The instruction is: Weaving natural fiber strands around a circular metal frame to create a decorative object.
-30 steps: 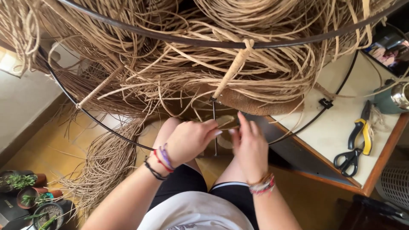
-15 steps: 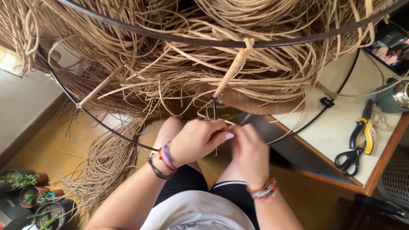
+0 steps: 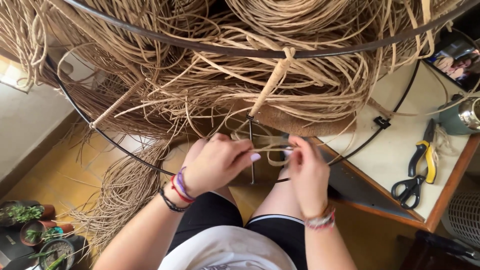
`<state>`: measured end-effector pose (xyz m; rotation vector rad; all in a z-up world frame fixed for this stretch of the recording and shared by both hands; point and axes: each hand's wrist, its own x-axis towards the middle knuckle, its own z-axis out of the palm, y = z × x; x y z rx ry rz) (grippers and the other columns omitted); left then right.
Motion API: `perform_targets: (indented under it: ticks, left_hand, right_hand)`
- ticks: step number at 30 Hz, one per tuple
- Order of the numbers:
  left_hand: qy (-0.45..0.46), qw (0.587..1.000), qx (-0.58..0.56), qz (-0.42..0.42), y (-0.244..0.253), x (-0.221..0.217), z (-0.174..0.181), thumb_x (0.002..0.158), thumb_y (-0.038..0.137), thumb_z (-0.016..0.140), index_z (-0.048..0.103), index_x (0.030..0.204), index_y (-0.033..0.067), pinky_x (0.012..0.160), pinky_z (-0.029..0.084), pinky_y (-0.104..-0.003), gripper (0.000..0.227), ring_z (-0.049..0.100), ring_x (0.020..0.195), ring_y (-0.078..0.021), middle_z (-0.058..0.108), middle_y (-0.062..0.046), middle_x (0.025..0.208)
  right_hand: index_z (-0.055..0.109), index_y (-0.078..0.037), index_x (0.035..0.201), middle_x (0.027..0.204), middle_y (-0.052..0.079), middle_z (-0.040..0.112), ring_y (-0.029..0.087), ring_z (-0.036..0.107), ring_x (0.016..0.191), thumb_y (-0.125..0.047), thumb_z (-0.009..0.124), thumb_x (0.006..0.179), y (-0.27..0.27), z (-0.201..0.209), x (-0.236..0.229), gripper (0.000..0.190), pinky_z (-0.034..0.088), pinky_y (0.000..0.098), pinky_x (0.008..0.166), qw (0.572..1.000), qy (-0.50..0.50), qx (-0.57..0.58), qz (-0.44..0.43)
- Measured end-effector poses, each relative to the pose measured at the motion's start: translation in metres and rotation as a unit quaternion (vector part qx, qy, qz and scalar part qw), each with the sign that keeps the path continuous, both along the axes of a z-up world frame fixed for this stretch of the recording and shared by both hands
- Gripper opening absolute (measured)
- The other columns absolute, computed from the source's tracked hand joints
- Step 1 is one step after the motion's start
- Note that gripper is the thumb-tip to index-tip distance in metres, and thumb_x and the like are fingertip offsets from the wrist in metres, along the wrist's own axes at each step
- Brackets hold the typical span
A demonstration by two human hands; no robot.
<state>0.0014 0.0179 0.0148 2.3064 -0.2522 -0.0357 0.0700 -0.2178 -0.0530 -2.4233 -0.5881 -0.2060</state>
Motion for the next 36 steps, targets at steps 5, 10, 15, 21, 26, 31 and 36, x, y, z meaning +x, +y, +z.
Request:
perform_targets:
  ticks: [5, 10, 15, 21, 26, 31, 36]
  left_hand:
    - [-0.071, 0.997, -0.012, -0.015, -0.017, -0.001, -0.014, 0.099, 0.026, 0.057, 0.062, 0.088, 0.0118, 0.081, 0.051, -0.041, 0.018, 0.066, 0.063, -0.0321, 0.065, -0.008, 0.062]
    - [-0.027, 0.999, -0.026, -0.034, -0.006, -0.005, -0.002, 0.103, 0.024, 0.05, 0.062, 0.088, 0.0114, 0.074, 0.057, -0.044, 0.023, 0.074, 0.067, -0.0339, 0.069, -0.008, 0.062]
    - [-0.052, 0.997, -0.02, -0.06, -0.01, -0.004, 0.002, 0.101, 0.023, 0.052, 0.063, 0.097, 0.0106, 0.077, 0.056, -0.049, 0.017, 0.074, 0.067, -0.034, 0.068, -0.009, 0.063]
    - [-0.035, 0.998, 0.027, -0.041, -0.012, -0.004, -0.016, 0.103, 0.03, 0.051, 0.062, 0.093, 0.0165, 0.087, 0.052, -0.045, 0.019, 0.074, 0.071, -0.0307, 0.068, -0.004, 0.063]
    - [0.022, 0.997, 0.066, -0.027, -0.002, -0.004, 0.006, 0.102, 0.036, 0.051, 0.063, 0.102, 0.0222, 0.084, 0.053, -0.044, 0.018, 0.075, 0.083, -0.0275, 0.072, -0.001, 0.072]
    - [-0.013, 0.999, 0.03, -0.032, -0.013, -0.004, -0.005, 0.101, 0.027, 0.056, 0.063, 0.101, 0.0151, 0.089, 0.05, -0.045, 0.014, 0.076, 0.077, -0.0301, 0.071, -0.005, 0.069]
    - [-0.021, 0.999, -0.02, -0.026, -0.005, -0.004, 0.004, 0.1, 0.029, 0.058, 0.064, 0.094, 0.0148, 0.085, 0.052, -0.043, 0.016, 0.075, 0.073, -0.0302, 0.07, -0.006, 0.067]
  right_hand:
    - [0.064, -0.017, 0.126, 0.085, 0.0, 0.062, 0.021, 0.062, 0.072, -0.004, 0.066, 0.087, 0.011, 0.024, -0.022, 0.042, 0.052, 0.0335, 0.067, 0.996, -0.026, 0.008, 0.08]
    - [0.063, -0.019, 0.124, 0.082, 0.002, 0.06, 0.026, 0.066, 0.08, -0.023, 0.07, 0.097, 0.0, 0.023, -0.018, 0.029, 0.054, 0.0387, 0.077, 1.0, -0.021, -0.009, 0.016]
    - [0.067, -0.03, 0.116, 0.092, -0.005, 0.065, 0.022, 0.071, 0.09, -0.016, 0.059, 0.098, 0.0, 0.017, -0.013, 0.024, 0.057, 0.0362, 0.078, 0.996, 0.015, -0.057, 0.07]
    - [0.051, -0.022, 0.146, 0.11, 0.014, 0.069, 0.041, 0.07, 0.099, -0.016, 0.071, 0.09, 0.024, 0.054, -0.03, 0.06, 0.057, 0.0557, 0.076, 0.997, 0.02, -0.049, 0.049]
    - [0.067, -0.026, 0.118, 0.095, -0.002, 0.067, 0.027, 0.072, 0.089, -0.016, 0.065, 0.093, -0.009, 0.015, -0.008, 0.027, 0.058, 0.0403, 0.076, 0.996, -0.023, -0.072, 0.055]
    - [0.059, -0.019, 0.139, 0.087, 0.011, 0.065, 0.04, 0.069, 0.083, -0.011, 0.064, 0.096, 0.009, 0.027, -0.021, 0.044, 0.056, 0.0524, 0.074, 0.999, 0.007, -0.031, 0.022]
    - [0.07, -0.026, 0.106, 0.091, -0.005, 0.068, 0.024, 0.07, 0.085, -0.009, 0.062, 0.096, -0.004, 0.009, -0.004, 0.021, 0.055, 0.038, 0.081, 1.0, 0.018, 0.007, 0.018]
